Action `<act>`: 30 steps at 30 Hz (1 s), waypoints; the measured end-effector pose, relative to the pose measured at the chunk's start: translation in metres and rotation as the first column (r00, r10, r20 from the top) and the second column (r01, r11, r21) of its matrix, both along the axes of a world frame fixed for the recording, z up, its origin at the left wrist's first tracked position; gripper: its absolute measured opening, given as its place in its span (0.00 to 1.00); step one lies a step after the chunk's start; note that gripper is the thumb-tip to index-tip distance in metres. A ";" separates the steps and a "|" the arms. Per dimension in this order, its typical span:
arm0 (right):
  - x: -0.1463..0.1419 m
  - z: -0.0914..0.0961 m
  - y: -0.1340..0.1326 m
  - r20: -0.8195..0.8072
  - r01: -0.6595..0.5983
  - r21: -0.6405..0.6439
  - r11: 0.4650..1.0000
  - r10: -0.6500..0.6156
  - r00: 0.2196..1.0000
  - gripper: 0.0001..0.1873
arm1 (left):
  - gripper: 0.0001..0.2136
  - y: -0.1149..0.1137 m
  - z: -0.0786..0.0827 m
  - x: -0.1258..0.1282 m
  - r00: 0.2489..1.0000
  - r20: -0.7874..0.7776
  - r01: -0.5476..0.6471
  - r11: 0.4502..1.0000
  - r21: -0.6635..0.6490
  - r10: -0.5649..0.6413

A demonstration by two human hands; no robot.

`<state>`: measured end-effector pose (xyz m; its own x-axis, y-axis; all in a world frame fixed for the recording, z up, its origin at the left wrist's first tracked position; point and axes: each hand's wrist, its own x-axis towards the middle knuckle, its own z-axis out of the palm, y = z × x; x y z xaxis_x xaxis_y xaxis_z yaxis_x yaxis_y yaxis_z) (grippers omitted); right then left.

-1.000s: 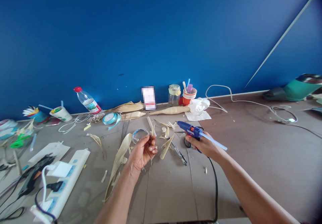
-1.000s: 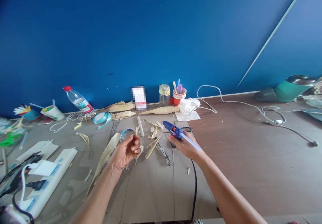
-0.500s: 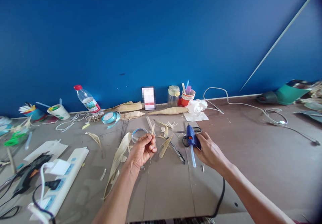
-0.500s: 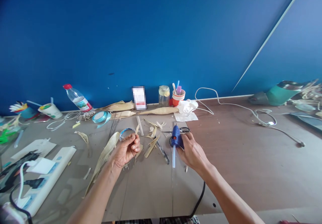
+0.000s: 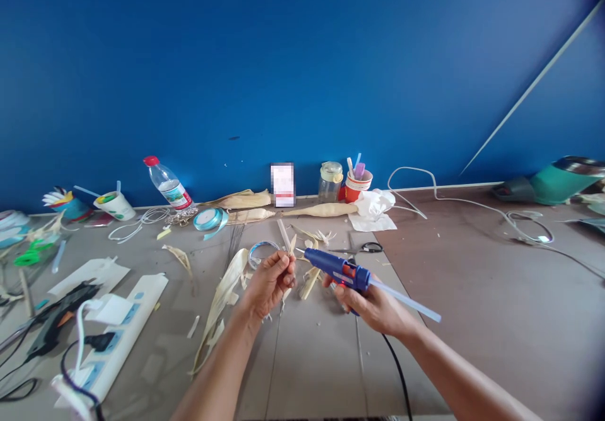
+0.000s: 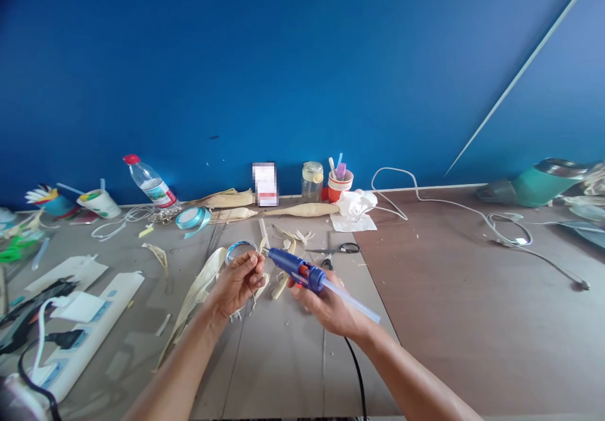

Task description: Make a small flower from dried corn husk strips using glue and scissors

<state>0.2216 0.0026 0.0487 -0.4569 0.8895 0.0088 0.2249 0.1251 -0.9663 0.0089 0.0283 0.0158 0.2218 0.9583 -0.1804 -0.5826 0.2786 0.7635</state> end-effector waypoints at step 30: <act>-0.004 -0.028 0.012 0.133 0.056 0.173 0.983 -0.079 0.988 0.14 | 0.06 0.002 -0.002 0.002 0.989 -0.143 -0.020 0.997 0.074 0.030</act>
